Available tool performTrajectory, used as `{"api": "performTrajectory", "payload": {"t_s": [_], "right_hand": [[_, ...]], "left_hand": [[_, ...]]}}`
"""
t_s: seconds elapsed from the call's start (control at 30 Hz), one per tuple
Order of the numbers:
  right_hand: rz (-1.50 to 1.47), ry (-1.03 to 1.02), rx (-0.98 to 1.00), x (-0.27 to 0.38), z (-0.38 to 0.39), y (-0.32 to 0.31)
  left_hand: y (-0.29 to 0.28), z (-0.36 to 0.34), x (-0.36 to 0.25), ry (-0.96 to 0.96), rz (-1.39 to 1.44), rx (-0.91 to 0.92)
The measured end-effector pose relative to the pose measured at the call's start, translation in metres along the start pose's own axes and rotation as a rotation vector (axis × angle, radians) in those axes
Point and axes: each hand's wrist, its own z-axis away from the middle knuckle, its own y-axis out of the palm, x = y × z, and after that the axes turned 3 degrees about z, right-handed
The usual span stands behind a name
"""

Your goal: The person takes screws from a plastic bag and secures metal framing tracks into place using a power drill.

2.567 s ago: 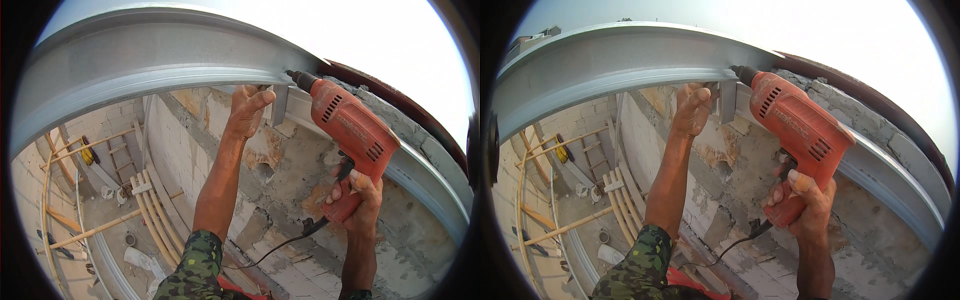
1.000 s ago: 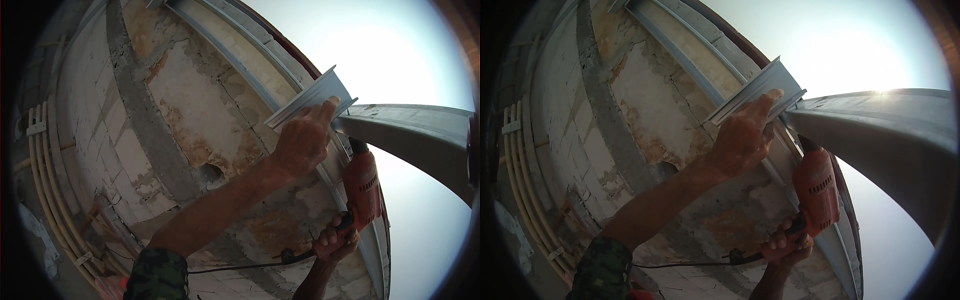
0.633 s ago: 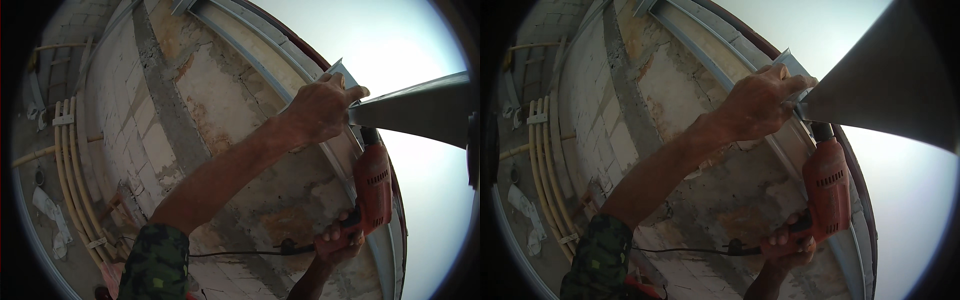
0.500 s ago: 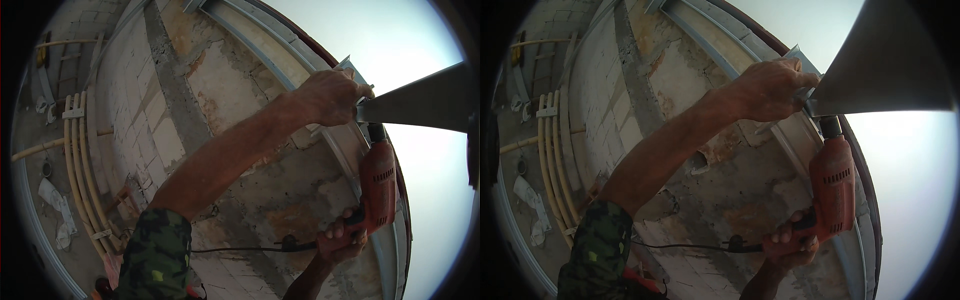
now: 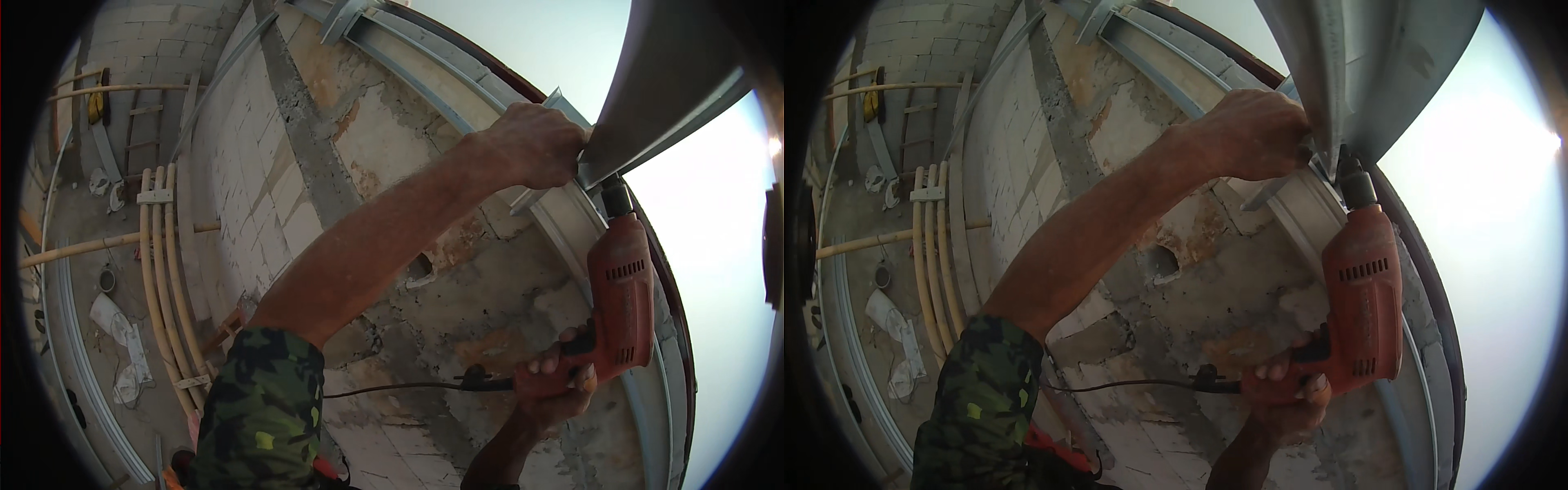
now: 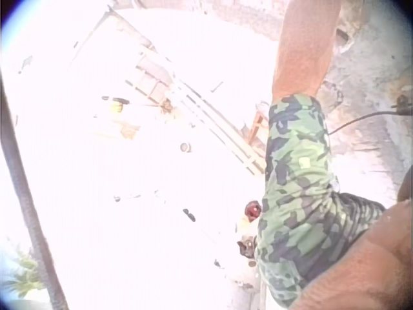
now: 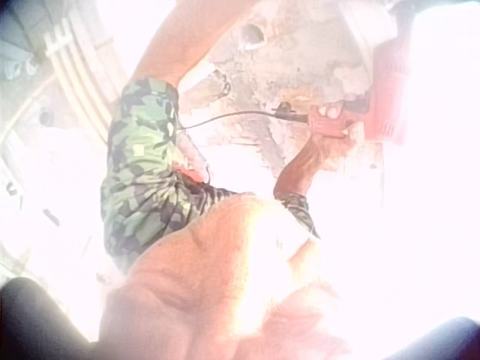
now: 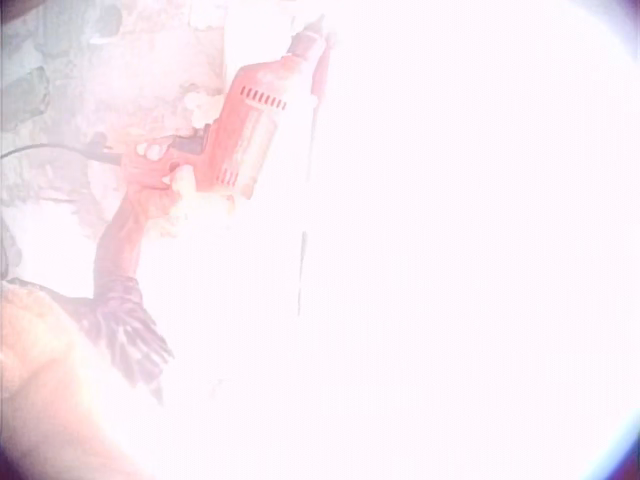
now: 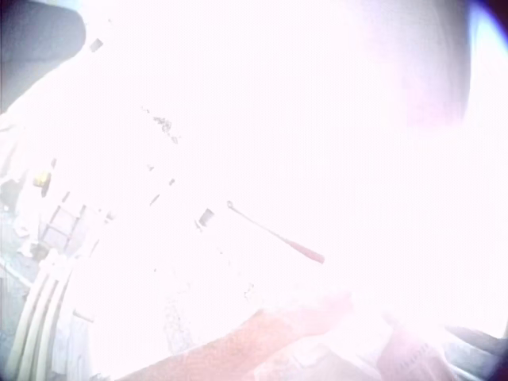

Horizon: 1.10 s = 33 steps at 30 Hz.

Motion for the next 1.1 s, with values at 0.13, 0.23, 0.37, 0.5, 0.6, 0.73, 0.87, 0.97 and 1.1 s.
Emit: {"api": "performTrajectory", "payload": {"t_s": [0.13, 0.23, 0.37, 0.5, 0.6, 0.73, 0.87, 0.97, 1.1], "right_hand": [[0.100, -0.142, -0.068, 0.009, 0.013, 0.012], [0.057, -0.152, -0.105, 0.014, 0.018, 0.017], [-0.014, -0.119, -0.124, 0.016, 0.017, 0.009], [-0.051, -0.071, -0.185, 0.011, 0.014, 0.008], [0.001, -0.068, -0.192, 0.009, 0.014, 0.004], [-0.092, -0.017, -0.197, 0.015, 0.009, 0.010], [-0.072, 0.048, -0.136, 0.019, 0.000, 0.001], [-0.138, 0.119, -0.106, 0.029, -0.007, 0.000], [-0.242, 0.123, -0.074, 0.037, -0.013, -0.005]], "left_hand": [[-0.002, 0.002, -0.004, -0.029, 0.029, 0.001], [0.000, 0.005, 0.003, -0.010, -0.016, -0.028], [0.016, -0.001, 0.015, 0.064, 0.054, -0.049], [0.019, 0.000, 0.019, 0.160, 0.054, -0.069], [0.019, 0.008, 0.006, 0.047, 0.310, -0.131], [0.005, 0.016, -0.004, 0.013, 0.440, -0.192], [0.008, 0.013, -0.001, -0.024, 0.463, -0.132], [0.013, 0.012, -0.003, -0.053, 0.408, -0.152], [0.017, 0.009, -0.010, -0.024, 0.458, -0.169]]}}
